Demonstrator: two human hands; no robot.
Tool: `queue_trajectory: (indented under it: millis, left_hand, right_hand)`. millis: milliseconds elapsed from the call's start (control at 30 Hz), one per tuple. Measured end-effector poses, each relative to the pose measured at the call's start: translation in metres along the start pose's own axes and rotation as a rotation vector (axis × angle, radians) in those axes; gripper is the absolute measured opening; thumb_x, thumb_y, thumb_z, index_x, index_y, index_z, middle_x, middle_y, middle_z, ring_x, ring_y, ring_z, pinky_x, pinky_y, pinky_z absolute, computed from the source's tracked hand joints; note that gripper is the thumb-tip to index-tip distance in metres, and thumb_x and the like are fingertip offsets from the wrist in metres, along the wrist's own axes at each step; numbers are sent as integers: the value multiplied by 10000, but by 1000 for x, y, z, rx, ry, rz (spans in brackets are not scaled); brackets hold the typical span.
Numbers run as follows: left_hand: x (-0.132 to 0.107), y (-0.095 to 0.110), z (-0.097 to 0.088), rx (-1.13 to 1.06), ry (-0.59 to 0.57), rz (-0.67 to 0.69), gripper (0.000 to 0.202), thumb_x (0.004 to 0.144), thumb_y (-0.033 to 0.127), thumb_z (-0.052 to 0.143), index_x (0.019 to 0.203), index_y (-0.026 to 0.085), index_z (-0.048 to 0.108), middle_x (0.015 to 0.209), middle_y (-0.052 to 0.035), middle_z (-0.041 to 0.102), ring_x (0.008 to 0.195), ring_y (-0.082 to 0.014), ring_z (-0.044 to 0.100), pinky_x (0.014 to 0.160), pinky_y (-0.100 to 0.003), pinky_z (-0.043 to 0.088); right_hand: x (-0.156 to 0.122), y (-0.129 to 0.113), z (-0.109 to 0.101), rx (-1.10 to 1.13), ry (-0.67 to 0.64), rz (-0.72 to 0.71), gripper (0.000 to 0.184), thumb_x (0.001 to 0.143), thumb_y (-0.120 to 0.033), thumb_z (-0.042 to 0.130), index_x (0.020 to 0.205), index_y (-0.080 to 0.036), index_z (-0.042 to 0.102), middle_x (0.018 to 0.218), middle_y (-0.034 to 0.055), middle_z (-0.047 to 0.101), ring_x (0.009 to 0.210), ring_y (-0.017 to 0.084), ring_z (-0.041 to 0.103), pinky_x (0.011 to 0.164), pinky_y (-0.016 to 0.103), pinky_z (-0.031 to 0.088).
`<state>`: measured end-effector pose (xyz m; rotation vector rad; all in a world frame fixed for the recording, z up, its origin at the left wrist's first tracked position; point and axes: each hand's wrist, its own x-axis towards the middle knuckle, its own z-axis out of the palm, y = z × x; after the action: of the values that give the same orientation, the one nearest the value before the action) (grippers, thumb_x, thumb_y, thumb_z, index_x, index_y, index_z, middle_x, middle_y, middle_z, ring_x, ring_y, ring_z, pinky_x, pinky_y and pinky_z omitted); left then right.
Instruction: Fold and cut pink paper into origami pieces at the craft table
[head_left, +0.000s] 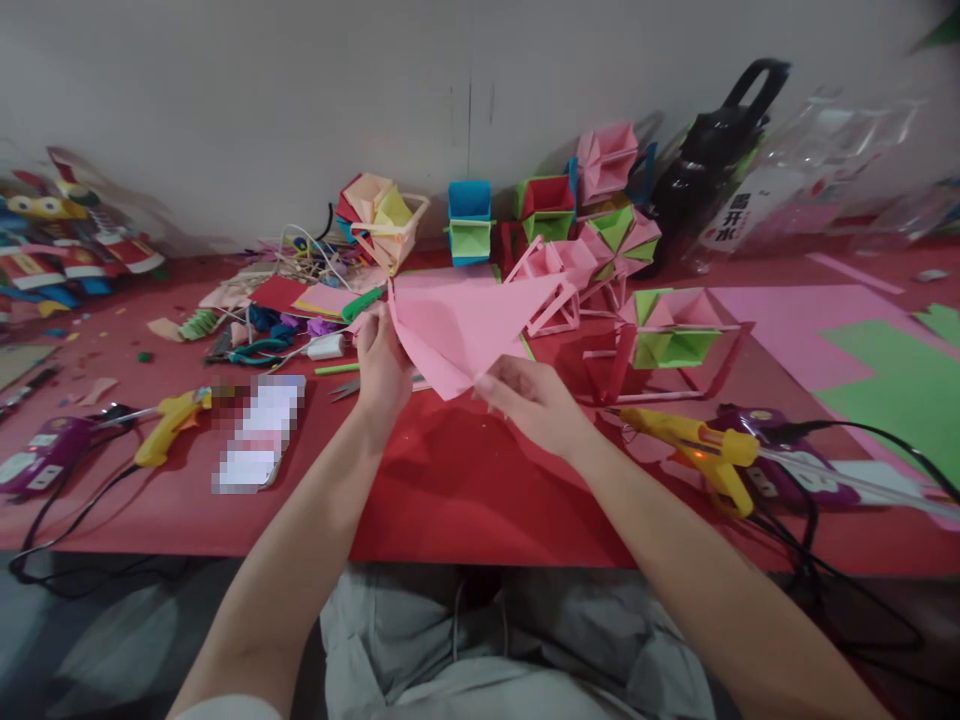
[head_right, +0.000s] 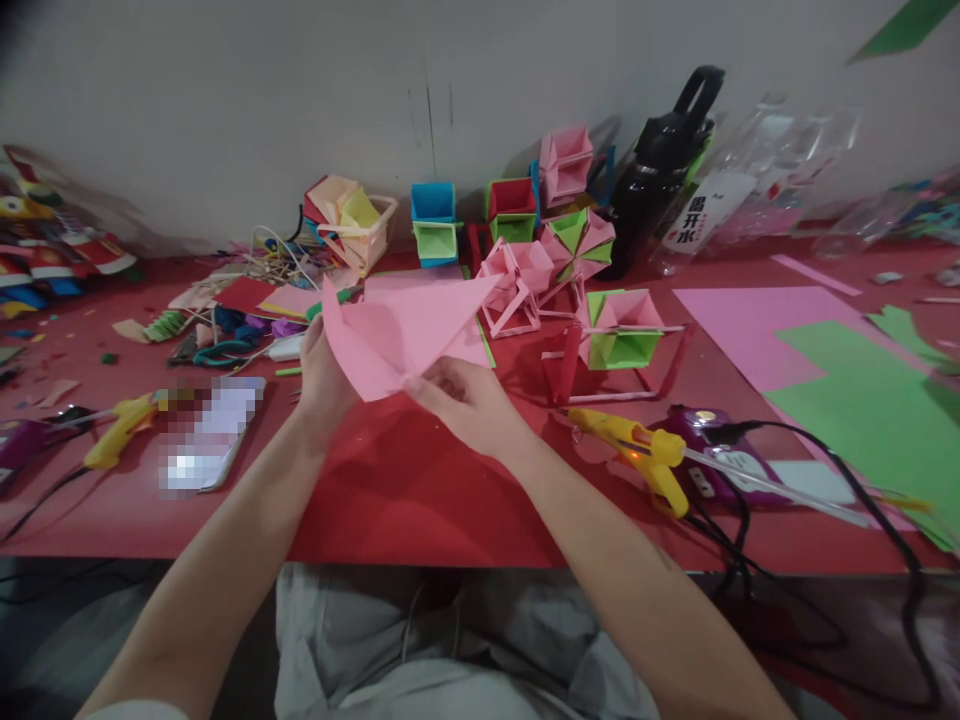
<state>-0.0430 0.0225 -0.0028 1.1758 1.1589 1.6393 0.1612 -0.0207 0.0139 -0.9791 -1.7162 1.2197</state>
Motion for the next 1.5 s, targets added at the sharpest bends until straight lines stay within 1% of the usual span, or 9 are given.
queue_trajectory:
  millis: [100,200,567,667,800,1000,1133,1300,1500]
  left_hand:
    - [-4,5,6,-116,132,-5,300,924,503,599,836,241,484,727,17,573,628,-120,573,563,-234,466]
    - [-4,8,12,-151,135,1,313,900,464,638,795,237,451,676,43,547,559,-101,545,536,-222,452]
    - [-3,12,10,-238,-43,-111,274,846,492,618,841,225,555,797,-27,685,715,-177,689,576,-258,522]
    - [-1,25,1,-225,-186,-197,414,868,599,561,782,199,623,760,-55,686,647,-166,660,551,-261,522]
    - [-4,40,-12,-86,-496,-395,515,799,685,626,827,176,701,780,-102,718,614,-182,657,512,-266,516]
    - [-16,38,-5,186,-747,-254,321,781,441,794,690,157,675,620,-7,597,525,-109,530,478,-217,417]
    - [-13,25,2,264,-501,-27,473,815,457,771,523,164,540,525,23,468,483,-86,444,439,-212,331]
    - [-6,12,4,87,-119,9,406,841,529,725,665,200,563,554,22,539,520,-128,557,448,-227,425]
    - [-14,11,17,-67,-101,-36,343,803,460,757,987,199,631,824,-36,727,737,-179,713,598,-265,572]
  right_hand:
    - [3,0,-3,154,47,36,487,848,-648,683,786,-165,671,723,45,697,558,120,587,541,261,477]
    - [5,0,-2,200,95,49,457,739,-588,818,845,-160,698,760,41,707,555,115,585,529,262,486]
    - [12,12,-12,275,294,34,410,848,-576,717,695,-207,623,599,-18,578,521,122,534,493,262,445]
    - [12,13,-19,267,285,27,366,844,-549,716,711,-216,643,679,1,631,638,157,604,574,284,492]
    - [7,6,-25,117,62,86,411,815,-573,722,652,-203,647,608,-5,595,607,162,583,543,283,464]
    - [5,0,-24,61,-132,126,452,775,-615,750,652,-186,675,595,-18,591,564,140,548,512,266,430]
    - [8,1,-24,171,1,140,414,829,-622,711,781,-210,723,724,20,699,700,187,649,604,299,510]
    - [13,-2,-29,379,67,60,475,881,-632,633,1143,-246,723,1170,81,752,1073,250,697,880,388,576]
    - [13,8,-21,303,241,20,420,777,-417,805,1138,-221,722,1177,76,759,1048,245,713,940,414,569]
